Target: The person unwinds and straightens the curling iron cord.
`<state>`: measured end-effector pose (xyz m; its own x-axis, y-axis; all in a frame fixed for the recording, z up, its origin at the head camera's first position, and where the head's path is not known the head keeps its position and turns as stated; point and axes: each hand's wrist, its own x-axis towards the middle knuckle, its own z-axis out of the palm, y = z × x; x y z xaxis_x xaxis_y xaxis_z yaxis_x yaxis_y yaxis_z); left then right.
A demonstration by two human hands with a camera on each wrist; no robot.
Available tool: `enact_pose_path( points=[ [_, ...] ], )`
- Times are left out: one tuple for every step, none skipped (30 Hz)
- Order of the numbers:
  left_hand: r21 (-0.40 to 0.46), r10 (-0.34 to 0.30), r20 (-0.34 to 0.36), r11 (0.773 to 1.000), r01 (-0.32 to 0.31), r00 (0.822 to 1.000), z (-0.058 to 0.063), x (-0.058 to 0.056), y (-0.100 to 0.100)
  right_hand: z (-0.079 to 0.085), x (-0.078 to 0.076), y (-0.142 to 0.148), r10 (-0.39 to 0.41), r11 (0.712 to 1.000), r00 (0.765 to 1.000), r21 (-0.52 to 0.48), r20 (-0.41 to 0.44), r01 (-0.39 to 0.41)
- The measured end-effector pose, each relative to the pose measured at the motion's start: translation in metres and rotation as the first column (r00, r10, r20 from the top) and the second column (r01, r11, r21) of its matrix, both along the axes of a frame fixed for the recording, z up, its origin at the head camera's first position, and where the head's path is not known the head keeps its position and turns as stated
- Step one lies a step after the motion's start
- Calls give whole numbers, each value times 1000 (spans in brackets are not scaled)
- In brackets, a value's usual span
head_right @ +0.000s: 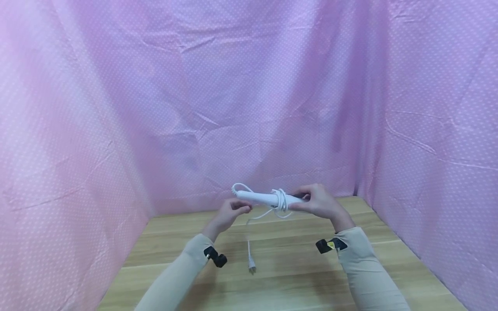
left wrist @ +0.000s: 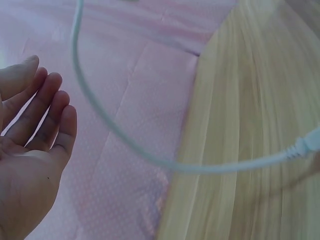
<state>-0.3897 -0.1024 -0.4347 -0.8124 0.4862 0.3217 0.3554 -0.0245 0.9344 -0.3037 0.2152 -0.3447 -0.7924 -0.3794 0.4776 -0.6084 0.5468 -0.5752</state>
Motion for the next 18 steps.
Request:
enact_pose_path(
  points=[
    [12, -16, -3, 1000, 16, 1000, 0, 0, 4, 0, 0, 0, 4, 1000, 1000, -4, 1, -4],
    [25, -31, -3, 999, 31, 1000, -1, -1, 8, 0, 0, 0, 7, 1000, 1000, -5, 0, -7],
    [30, -43, -5, 999, 43, 999, -1, -1, 12, 0, 0, -1, 7, 1000, 1000, -6, -1, -7],
    [39, -55, -1, 998, 55, 998, -2, -1, 15, 0, 0, -1, 8, 1000, 1000, -5, 1, -8],
    [51, -65, 7, 997, 65, 998, -2, 0, 19, -1, 0, -2, 9, 1000, 1000, -4, 2, -9],
    [62, -78, 13, 995, 77, 997, -3, 0, 22, -1, 0, -2, 9, 1000, 1000, -2, 2, -9],
    [72, -88, 23, 994, 86, 996, -3, 0, 25, -1, 0, -3, 9, 1000, 1000, 1, -1, -9],
    [80, -92, 33, 993, 89, 995, -3, 1, 28, -1, 0, -3, 9, 1000, 1000, 5, -3, -9],
    [94, -98, 45, 991, 94, 994, -3, 2, 31, -1, 0, -3, 10, 1000, 1000, 8, -5, -10],
    [114, -110, 61, 988, 102, 992, -3, 4, 34, -1, -1, -4, 11, 1000, 1000, 12, -5, -11],
    [129, -122, 70, 985, 112, 990, -3, 5, 36, -1, -1, -4, 11, 1000, 1000, 15, -7, -11],
    [144, -132, 77, 982, 120, 988, -3, 6, 39, -1, -1, -4, 12, 1000, 1000, 17, -11, -11],
    [153, -140, 82, 980, 127, 987, -3, 7, 41, -1, -1, -4, 12, 1000, 1000, 18, -14, -12],
    [157, -148, 86, 978, 133, 985, -3, 8, 42, -1, -1, -4, 12, 1000, 1000, 19, -15, -11],
    [165, -157, 91, 976, 141, 983, -3, 9, 44, -1, -1, -5, 12, 1000, 1000, 20, -15, -12],
    [172, -167, 99, 974, 148, 981, -3, 10, 45, -1, -1, -5, 12, 1000, 1000, 19, -14, -12],
    [181, -176, 109, 971, 154, 978, -4, 11, 46, 0, -1, -5, 13, 1000, 1000, 20, -13, -13],
    [196, -187, 129, 967, 160, 974, -4, 11, 48, 0, -1, -5, 15, 1000, 1000, 18, -10, -15]
  ],
)
